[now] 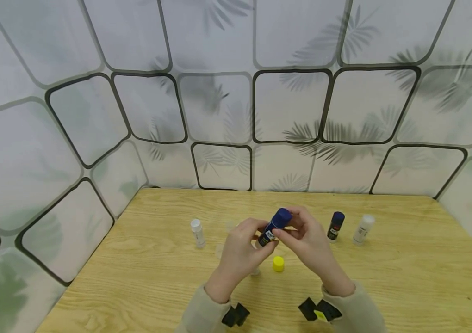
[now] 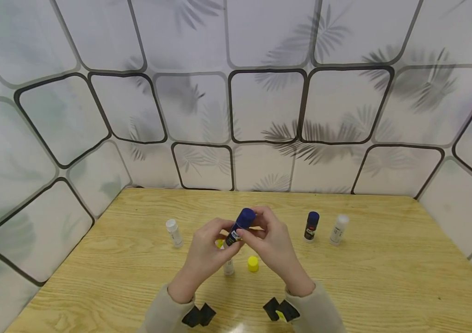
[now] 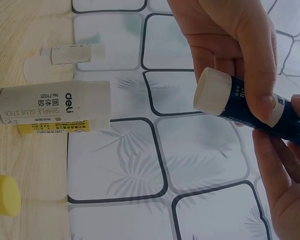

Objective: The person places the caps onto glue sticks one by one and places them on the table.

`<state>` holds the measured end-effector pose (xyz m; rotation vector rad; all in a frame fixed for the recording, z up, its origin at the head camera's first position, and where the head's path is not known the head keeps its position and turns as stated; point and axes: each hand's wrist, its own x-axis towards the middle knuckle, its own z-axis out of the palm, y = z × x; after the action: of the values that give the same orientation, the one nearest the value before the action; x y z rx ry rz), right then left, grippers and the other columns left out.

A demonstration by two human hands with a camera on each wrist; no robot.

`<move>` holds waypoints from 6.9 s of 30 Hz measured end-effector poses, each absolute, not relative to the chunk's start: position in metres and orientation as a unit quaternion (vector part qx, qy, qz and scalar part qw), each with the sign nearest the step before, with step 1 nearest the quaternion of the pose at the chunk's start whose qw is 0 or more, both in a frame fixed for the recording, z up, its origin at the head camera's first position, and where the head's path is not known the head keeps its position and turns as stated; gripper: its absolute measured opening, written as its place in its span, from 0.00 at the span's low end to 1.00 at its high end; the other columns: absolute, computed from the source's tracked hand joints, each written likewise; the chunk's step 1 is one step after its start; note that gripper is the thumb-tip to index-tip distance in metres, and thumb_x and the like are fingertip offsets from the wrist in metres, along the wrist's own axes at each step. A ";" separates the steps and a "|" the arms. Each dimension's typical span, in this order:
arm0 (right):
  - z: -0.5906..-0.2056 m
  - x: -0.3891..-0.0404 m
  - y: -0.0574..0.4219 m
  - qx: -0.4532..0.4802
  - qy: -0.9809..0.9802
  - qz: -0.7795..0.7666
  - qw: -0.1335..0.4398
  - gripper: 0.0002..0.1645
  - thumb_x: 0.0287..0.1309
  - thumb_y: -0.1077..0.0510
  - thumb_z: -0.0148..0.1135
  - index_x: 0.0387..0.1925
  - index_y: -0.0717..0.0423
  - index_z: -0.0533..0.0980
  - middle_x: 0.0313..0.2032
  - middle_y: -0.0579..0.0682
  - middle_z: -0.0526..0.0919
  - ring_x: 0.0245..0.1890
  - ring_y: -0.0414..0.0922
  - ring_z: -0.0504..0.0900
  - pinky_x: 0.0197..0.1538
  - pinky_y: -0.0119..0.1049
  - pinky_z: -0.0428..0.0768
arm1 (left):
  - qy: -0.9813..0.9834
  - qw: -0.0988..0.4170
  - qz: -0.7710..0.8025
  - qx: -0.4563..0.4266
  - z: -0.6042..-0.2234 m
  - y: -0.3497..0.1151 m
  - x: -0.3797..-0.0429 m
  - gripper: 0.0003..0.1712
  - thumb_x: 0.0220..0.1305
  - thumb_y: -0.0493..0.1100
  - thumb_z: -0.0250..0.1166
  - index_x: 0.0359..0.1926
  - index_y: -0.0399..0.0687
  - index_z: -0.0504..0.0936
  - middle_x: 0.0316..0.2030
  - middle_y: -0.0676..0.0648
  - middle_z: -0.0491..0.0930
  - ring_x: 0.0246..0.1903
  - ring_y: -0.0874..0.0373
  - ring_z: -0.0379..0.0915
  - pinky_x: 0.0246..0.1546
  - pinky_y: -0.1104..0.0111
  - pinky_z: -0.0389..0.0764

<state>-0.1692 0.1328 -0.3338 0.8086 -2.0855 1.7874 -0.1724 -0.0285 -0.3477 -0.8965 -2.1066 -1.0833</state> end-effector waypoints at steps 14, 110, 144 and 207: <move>-0.325 -0.173 0.150 0.213 -0.746 0.602 0.192 0.20 0.46 0.74 0.60 0.43 0.71 0.67 0.34 0.54 0.77 0.33 0.36 0.77 0.34 0.28 0.77 | -0.821 0.288 -0.372 -0.323 -0.347 -0.030 -0.174 0.15 0.46 0.38 0.69 0.37 0.39 0.78 0.31 0.48 0.77 0.32 0.59 0.73 0.30 0.76 0.74; -0.351 -0.213 0.211 0.104 -0.909 0.400 0.057 0.39 0.57 0.48 0.55 0.62 0.66 0.54 0.55 0.71 0.63 0.53 0.62 0.65 0.52 0.52 0.67 | -0.916 0.059 -0.313 -0.246 -0.337 -0.062 -0.180 0.25 0.51 0.48 0.66 0.49 0.40 0.74 0.42 0.46 0.75 0.42 0.53 0.71 0.40 0.64 0.73; -0.329 -0.194 0.201 0.151 -0.906 0.388 0.079 0.29 0.56 0.54 0.57 0.55 0.67 0.64 0.52 0.65 0.69 0.52 0.58 0.67 0.52 0.48 0.67 | -0.935 -0.038 -0.244 -0.256 -0.371 -0.052 -0.196 0.12 0.43 0.39 0.71 0.30 0.45 0.77 0.24 0.56 0.71 0.23 0.64 0.65 0.25 0.72 0.69; -0.334 -0.197 0.200 0.156 -0.907 0.386 0.059 0.29 0.58 0.51 0.55 0.54 0.66 0.64 0.50 0.65 0.70 0.51 0.58 0.69 0.52 0.48 0.68 | -0.740 0.086 -0.644 -0.175 -0.348 -0.055 -0.192 0.15 0.51 0.33 0.65 0.41 0.35 0.74 0.36 0.44 0.74 0.37 0.53 0.73 0.38 0.69 0.76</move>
<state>-0.1971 0.1998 -0.3337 0.4739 -2.7476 1.1690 -0.1922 -0.0546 -0.3480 -0.5211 -2.2041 -1.9198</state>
